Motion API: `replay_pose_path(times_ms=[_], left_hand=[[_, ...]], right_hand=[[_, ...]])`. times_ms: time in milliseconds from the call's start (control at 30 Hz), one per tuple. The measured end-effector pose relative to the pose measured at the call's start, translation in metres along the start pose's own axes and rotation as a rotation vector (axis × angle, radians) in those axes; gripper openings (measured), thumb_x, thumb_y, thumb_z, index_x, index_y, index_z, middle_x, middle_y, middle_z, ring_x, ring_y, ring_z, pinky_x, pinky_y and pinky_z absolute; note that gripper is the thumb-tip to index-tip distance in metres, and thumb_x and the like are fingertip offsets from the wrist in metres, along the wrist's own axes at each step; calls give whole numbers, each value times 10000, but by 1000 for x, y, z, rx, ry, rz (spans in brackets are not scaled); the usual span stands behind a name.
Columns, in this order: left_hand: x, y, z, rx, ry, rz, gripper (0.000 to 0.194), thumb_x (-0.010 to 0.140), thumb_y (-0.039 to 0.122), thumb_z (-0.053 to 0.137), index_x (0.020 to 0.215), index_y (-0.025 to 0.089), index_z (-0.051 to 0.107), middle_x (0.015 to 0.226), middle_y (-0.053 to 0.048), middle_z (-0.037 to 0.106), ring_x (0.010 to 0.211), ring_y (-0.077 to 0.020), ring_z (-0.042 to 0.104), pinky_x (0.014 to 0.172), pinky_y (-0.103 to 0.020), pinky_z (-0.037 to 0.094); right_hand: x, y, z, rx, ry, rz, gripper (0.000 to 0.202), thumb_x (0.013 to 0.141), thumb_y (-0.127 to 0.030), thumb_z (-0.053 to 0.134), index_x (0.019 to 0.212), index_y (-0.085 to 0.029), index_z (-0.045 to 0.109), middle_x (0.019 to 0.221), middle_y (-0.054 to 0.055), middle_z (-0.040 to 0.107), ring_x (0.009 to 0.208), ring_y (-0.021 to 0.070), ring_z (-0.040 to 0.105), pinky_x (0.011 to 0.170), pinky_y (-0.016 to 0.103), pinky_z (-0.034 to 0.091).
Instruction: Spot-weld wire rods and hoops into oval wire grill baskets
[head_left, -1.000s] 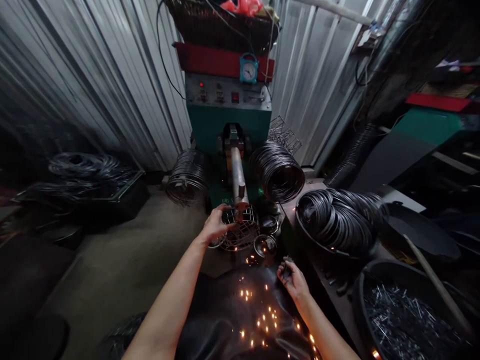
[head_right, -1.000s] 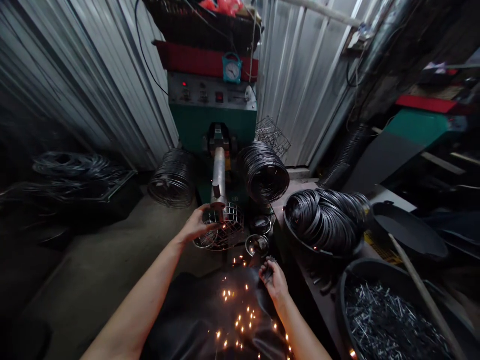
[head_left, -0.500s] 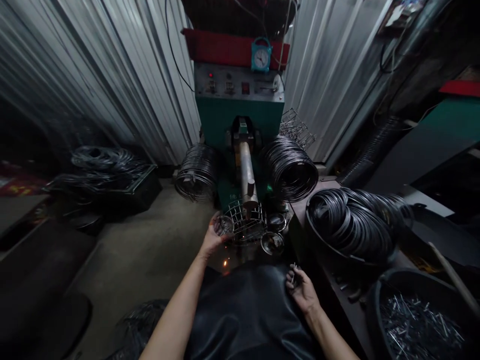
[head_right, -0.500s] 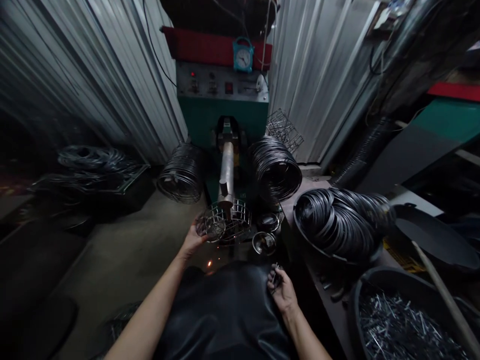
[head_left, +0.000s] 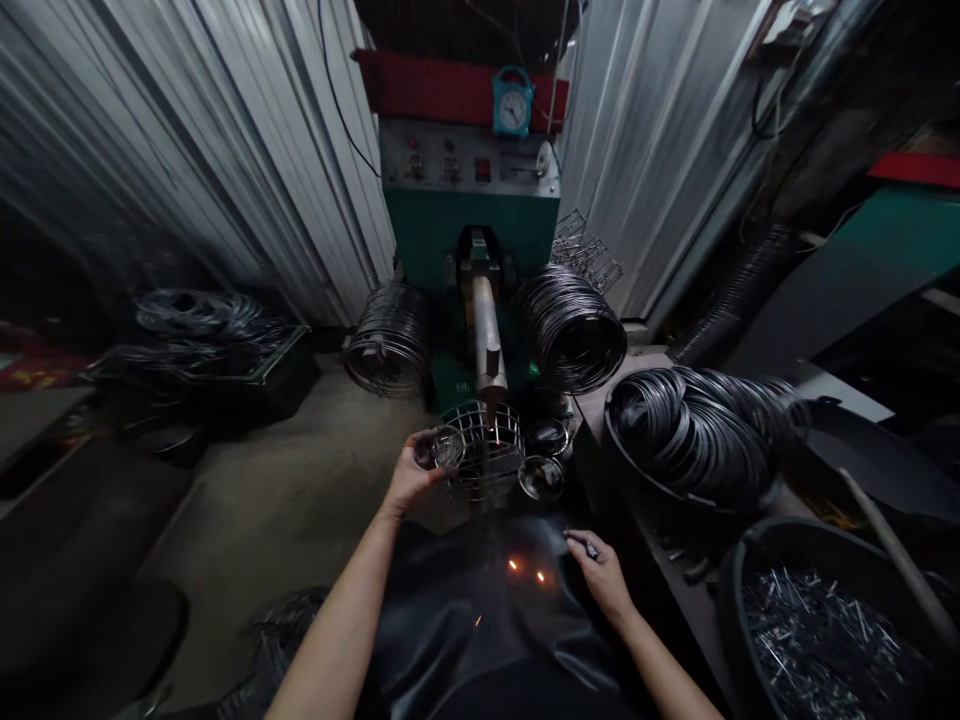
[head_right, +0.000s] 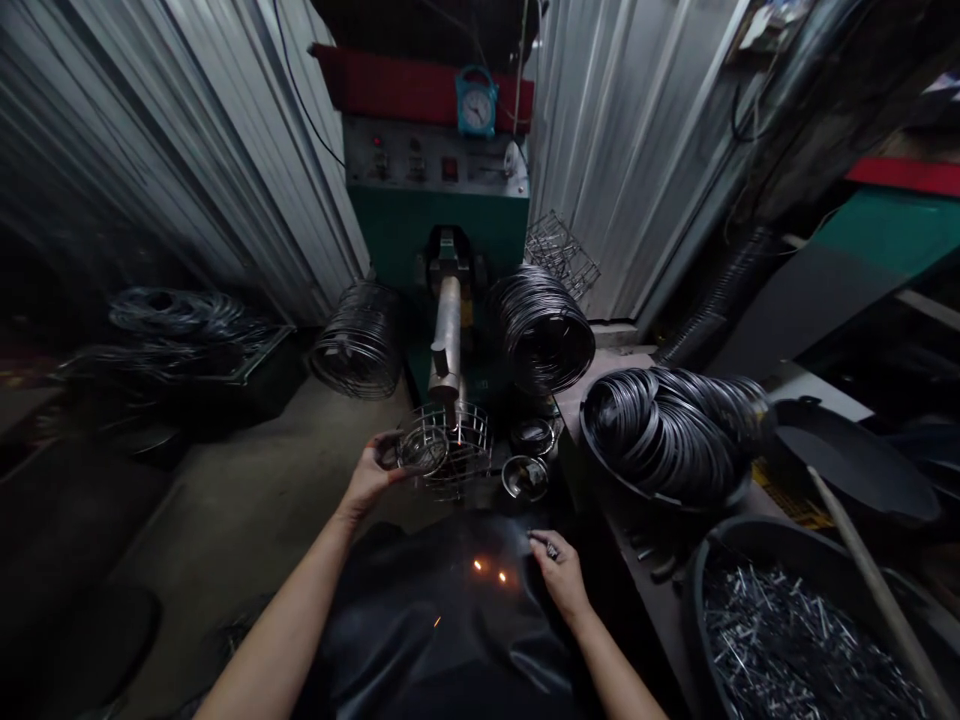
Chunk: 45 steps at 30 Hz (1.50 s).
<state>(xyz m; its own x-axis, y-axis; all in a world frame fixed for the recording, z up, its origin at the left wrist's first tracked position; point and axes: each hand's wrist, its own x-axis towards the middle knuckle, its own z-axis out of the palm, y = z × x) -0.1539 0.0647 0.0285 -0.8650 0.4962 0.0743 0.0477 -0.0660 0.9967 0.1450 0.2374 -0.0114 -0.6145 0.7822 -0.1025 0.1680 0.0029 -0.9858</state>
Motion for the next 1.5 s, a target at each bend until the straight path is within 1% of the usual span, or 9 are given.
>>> replay_pose_path(times_ms=[133,333,567,700,833,933,1200,1367,1500], left_hand=[[-31,23,-15,122,-32,90,692,446,313,848,1057,183,550,1291,-131,509,1152,-287,544,1025,-454,389],[-64,49,-4,376,-119,216,709,484,249,834,1134,193,558,1301,-113,510,1242,-301,460,1079,-474,321],[-72,53,12,337,-61,194,706,477,277,844,1114,198,550,1265,-103,535,1202,-305,496,1055,-478,356],[-72,59,15,480,-99,298,655,497,248,826,1096,195,567,1282,-106,519,1219,-312,472,1047,-479,359],[-71,66,26,713,-153,432,659,466,206,825,1078,187,582,1290,-126,517,1235,-354,439,1046,-510,327],[-71,68,34,790,-197,482,687,462,235,833,1096,181,574,1281,-143,529,1226,-372,440,1030,-525,318],[-73,66,41,825,-230,478,671,488,266,807,1109,212,560,1288,-119,535,1218,-347,456,1018,-488,318],[-74,63,40,778,-213,457,666,475,269,811,1093,212,570,1270,-111,549,1210,-341,465,1004,-471,338],[-74,65,37,738,-186,438,653,482,277,810,1089,223,575,1255,-90,558,1200,-330,475,1000,-460,350]], right_hand=[[-8,14,-14,-190,23,-26,371,621,-535,678,723,-185,743,834,116,715,850,270,651,810,382,491],[4,-17,-16,-228,-50,2,330,656,-467,637,815,-196,738,832,85,730,806,243,655,752,339,489],[-1,-25,1,-229,-89,-52,168,622,-371,659,688,-224,705,667,43,692,677,226,625,660,326,465],[-4,-78,7,-269,-188,-140,194,666,-300,641,836,-217,684,742,17,678,704,182,601,661,277,455],[10,-147,28,-461,-498,-183,265,573,-167,701,820,-199,608,695,-46,600,653,126,535,591,214,401],[25,-168,50,-590,-580,-175,296,529,-105,702,778,-184,562,656,-66,559,636,112,507,556,198,362],[20,-145,83,-625,-268,-353,116,681,-156,601,781,-207,571,643,-43,570,595,116,502,565,209,361],[21,-137,75,-459,-516,-415,181,730,-114,532,830,-183,666,766,-7,680,744,145,626,678,227,454],[26,-146,66,-537,-669,-517,226,782,-122,544,931,-182,703,903,33,711,866,170,647,784,280,474]])
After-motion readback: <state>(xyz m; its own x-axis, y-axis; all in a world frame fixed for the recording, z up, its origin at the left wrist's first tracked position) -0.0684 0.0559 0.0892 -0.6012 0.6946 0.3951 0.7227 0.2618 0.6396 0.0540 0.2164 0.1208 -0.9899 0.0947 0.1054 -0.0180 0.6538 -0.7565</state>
